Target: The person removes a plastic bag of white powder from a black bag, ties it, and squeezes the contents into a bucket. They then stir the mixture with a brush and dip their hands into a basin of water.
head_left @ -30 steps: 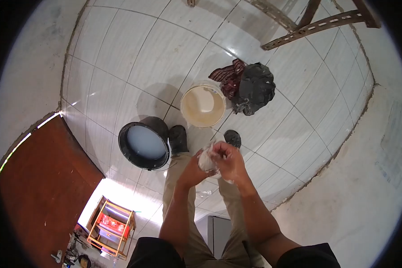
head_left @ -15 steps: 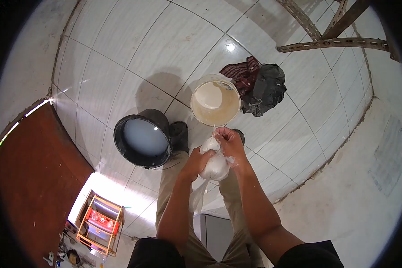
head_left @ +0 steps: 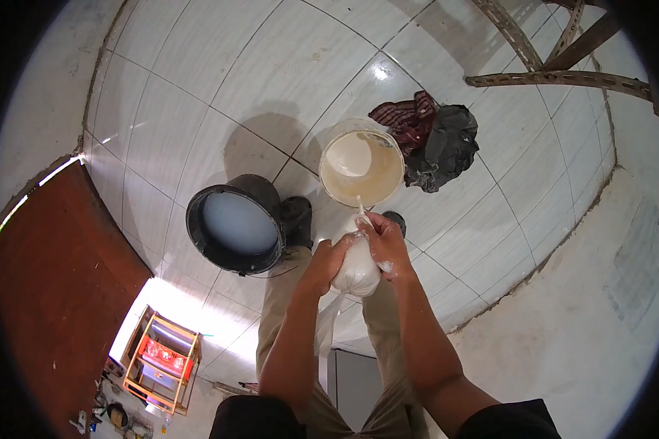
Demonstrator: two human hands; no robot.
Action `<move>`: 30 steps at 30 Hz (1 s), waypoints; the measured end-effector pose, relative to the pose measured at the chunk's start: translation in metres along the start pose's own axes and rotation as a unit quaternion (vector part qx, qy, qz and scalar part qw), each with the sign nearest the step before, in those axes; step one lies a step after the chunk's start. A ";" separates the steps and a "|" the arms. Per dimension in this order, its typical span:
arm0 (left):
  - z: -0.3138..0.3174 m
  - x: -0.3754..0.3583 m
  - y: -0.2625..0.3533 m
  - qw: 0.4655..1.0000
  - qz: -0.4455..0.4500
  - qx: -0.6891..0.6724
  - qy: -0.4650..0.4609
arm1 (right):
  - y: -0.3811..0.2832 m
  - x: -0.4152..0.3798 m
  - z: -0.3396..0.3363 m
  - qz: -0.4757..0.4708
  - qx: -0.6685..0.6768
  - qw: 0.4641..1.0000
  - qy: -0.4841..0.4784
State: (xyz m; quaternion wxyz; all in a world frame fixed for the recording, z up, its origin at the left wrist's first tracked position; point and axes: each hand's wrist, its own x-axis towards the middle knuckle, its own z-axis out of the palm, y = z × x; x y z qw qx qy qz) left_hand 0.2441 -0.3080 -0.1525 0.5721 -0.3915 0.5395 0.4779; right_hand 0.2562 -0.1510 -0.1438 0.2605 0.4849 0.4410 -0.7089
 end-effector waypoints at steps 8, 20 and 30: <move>0.008 -0.001 0.009 1.000 0.026 0.000 0.010 | 0.000 0.003 -0.001 -0.055 -0.045 0.995 0.068; 0.012 -0.011 0.029 0.995 0.074 0.000 0.064 | -0.010 0.007 0.008 -0.045 -0.021 0.992 0.119; 0.016 -0.011 0.035 0.994 0.092 -0.002 0.067 | -0.011 0.013 0.005 -0.049 -0.014 0.992 0.116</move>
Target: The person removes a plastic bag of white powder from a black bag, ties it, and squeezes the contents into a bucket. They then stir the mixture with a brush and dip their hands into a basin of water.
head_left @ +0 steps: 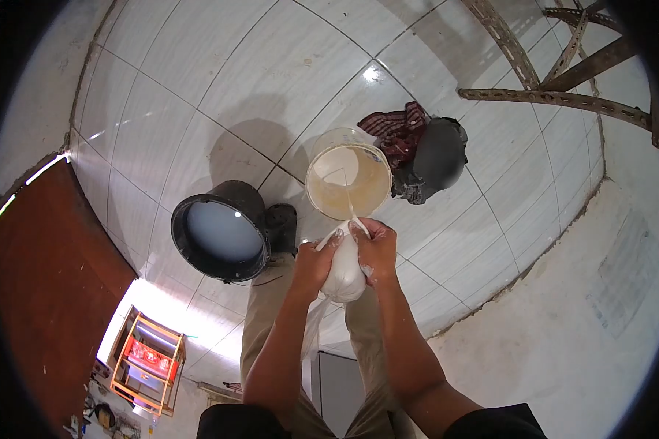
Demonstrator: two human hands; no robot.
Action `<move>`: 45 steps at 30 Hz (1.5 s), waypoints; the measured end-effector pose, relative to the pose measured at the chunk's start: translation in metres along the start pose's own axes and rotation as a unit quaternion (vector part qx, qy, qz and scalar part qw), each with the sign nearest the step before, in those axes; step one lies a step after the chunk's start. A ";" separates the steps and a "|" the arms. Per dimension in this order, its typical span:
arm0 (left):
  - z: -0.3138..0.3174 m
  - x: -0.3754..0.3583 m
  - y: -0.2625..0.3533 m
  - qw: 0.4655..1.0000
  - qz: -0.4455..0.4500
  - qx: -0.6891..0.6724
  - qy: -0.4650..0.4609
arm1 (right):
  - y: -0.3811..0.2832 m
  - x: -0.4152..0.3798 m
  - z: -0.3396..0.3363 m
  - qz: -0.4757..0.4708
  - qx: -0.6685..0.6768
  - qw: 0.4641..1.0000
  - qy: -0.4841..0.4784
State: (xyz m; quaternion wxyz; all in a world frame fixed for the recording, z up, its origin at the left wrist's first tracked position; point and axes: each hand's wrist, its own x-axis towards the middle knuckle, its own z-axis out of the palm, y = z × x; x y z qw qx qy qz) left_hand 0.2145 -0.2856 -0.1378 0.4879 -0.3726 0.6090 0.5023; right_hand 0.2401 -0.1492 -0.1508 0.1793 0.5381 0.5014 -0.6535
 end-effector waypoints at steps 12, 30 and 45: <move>0.003 0.000 -0.002 0.999 0.009 0.025 0.017 | -0.002 0.001 -0.001 0.010 0.020 1.000 -0.020; 0.002 -0.004 0.006 0.999 0.020 0.030 0.003 | -0.003 0.001 0.003 0.014 0.047 0.999 0.003; -0.009 0.000 0.015 0.997 0.038 0.066 -0.013 | -0.004 0.005 0.013 0.000 0.039 0.999 0.036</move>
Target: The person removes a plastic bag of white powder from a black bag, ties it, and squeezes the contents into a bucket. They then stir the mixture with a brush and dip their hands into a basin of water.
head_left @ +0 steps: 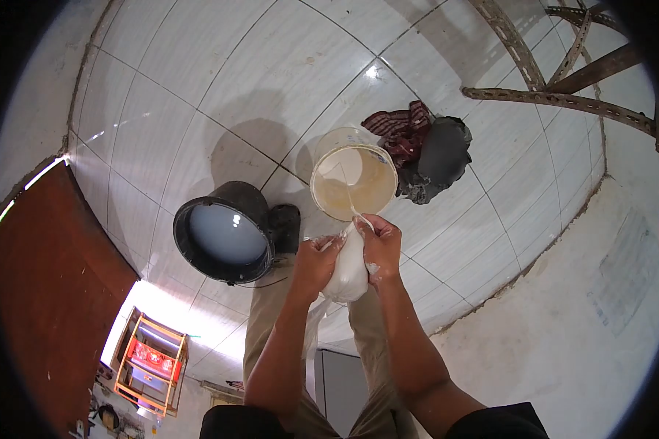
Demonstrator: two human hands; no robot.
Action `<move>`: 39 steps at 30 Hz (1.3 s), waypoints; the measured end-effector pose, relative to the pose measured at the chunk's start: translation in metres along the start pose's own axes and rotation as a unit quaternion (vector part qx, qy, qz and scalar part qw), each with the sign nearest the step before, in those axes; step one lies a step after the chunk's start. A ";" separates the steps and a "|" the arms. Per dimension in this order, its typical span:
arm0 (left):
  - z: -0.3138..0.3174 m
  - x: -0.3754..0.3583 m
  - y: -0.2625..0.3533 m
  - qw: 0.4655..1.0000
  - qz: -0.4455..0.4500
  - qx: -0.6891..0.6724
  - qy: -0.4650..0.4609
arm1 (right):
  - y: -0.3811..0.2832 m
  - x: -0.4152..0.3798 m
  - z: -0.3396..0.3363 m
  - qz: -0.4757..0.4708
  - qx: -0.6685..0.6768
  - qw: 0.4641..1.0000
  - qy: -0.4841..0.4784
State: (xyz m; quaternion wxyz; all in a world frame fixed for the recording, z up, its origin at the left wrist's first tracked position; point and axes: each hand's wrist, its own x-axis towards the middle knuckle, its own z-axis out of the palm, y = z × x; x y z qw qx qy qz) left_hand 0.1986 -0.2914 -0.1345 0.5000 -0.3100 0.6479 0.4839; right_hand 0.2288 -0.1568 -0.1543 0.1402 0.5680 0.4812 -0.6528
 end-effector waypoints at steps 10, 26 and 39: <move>0.007 0.000 0.000 0.999 0.040 0.027 0.010 | -0.002 0.002 0.000 0.024 0.038 0.998 -0.036; 0.006 0.007 -0.008 1.000 0.005 -0.028 0.002 | 0.007 0.009 -0.007 0.008 -0.061 0.998 -0.025; 0.014 0.006 -0.002 0.999 -0.010 -0.044 0.000 | -0.003 0.008 -0.008 0.033 0.030 0.998 -0.036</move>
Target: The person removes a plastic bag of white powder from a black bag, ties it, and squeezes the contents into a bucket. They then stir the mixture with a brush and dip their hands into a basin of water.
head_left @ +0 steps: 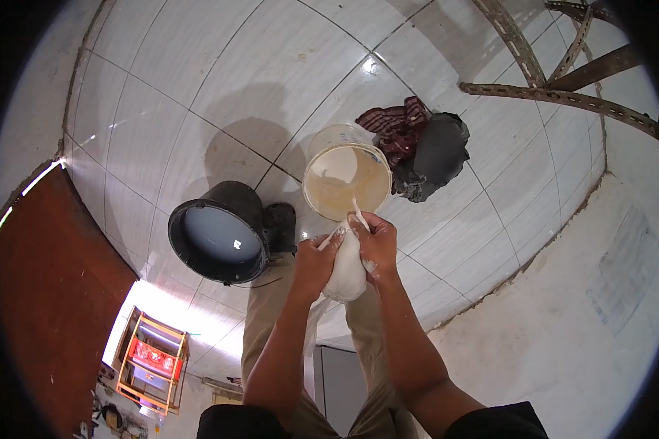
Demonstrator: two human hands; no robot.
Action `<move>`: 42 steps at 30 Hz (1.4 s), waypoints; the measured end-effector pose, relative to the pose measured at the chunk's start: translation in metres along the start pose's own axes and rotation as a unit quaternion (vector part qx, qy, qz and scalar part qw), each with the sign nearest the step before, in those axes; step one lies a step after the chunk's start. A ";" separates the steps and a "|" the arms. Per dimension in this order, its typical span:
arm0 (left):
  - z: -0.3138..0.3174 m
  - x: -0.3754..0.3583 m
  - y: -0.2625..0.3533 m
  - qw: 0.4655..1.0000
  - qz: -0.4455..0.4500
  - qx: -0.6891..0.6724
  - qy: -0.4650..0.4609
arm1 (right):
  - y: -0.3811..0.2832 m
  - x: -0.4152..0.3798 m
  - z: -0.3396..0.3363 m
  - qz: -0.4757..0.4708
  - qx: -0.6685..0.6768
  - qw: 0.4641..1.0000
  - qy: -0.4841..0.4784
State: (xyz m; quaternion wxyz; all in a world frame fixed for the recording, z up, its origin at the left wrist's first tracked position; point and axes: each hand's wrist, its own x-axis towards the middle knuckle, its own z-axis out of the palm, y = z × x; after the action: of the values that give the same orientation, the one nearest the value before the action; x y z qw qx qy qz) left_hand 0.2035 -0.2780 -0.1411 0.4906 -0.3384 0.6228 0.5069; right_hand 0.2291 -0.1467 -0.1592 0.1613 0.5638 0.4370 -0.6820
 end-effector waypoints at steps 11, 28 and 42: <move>0.001 -0.007 0.021 0.999 -0.023 0.045 0.006 | 0.010 0.008 -0.004 -0.013 -0.050 0.998 0.034; -0.002 -0.003 0.007 0.993 0.010 0.112 0.021 | 0.006 0.007 -0.002 0.011 -0.046 0.999 -0.011; -0.007 -0.011 0.021 0.993 0.005 0.121 -0.010 | 0.017 0.016 0.006 -0.046 -0.081 0.993 0.071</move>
State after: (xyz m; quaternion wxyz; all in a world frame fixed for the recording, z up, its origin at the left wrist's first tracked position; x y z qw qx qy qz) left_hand 0.1855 -0.2802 -0.1238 0.5317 -0.2685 0.6760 0.4338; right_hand 0.2324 -0.1563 -0.1811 0.1430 0.5751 0.5266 -0.6095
